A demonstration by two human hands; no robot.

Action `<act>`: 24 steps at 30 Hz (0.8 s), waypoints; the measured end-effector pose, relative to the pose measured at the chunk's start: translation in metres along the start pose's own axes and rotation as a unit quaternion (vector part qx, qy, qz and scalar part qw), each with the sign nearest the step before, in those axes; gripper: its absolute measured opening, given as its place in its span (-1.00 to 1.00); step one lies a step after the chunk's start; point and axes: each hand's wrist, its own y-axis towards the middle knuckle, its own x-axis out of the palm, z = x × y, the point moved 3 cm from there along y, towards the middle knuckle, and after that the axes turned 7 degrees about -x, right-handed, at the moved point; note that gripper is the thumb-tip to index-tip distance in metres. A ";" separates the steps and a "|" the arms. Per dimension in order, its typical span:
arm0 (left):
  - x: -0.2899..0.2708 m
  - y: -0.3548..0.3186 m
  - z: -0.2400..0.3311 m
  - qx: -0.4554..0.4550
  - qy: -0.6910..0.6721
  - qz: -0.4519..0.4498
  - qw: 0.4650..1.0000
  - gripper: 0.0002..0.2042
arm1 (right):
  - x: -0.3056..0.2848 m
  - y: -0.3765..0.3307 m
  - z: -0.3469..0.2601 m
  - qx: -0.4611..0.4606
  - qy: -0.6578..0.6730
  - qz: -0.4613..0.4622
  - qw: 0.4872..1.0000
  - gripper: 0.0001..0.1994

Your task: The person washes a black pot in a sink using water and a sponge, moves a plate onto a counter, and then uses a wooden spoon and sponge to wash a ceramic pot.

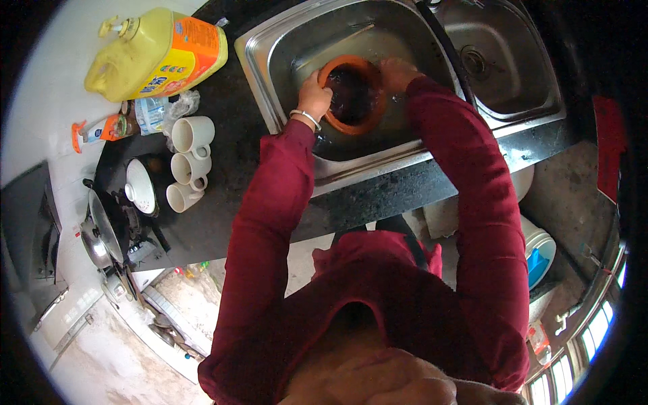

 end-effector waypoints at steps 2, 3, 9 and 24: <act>0.006 0.002 -0.006 -0.027 -0.029 -0.006 0.999 -0.58 | -0.023 0.000 0.001 0.077 0.042 0.047 0.995 -0.67; 0.008 0.003 -0.007 -0.040 -0.043 -0.008 0.998 -0.58 | -0.032 0.002 0.000 0.113 0.063 0.072 0.989 -0.69; 0.031 0.011 -0.016 -0.058 -0.091 0.020 0.994 -0.59 | -0.042 -0.012 -0.083 -0.180 0.047 0.370 0.910 -0.88; 0.032 -0.007 0.038 -0.045 0.032 0.049 0.997 -0.57 | -0.005 0.001 -0.017 -0.030 0.234 0.181 0.955 -0.61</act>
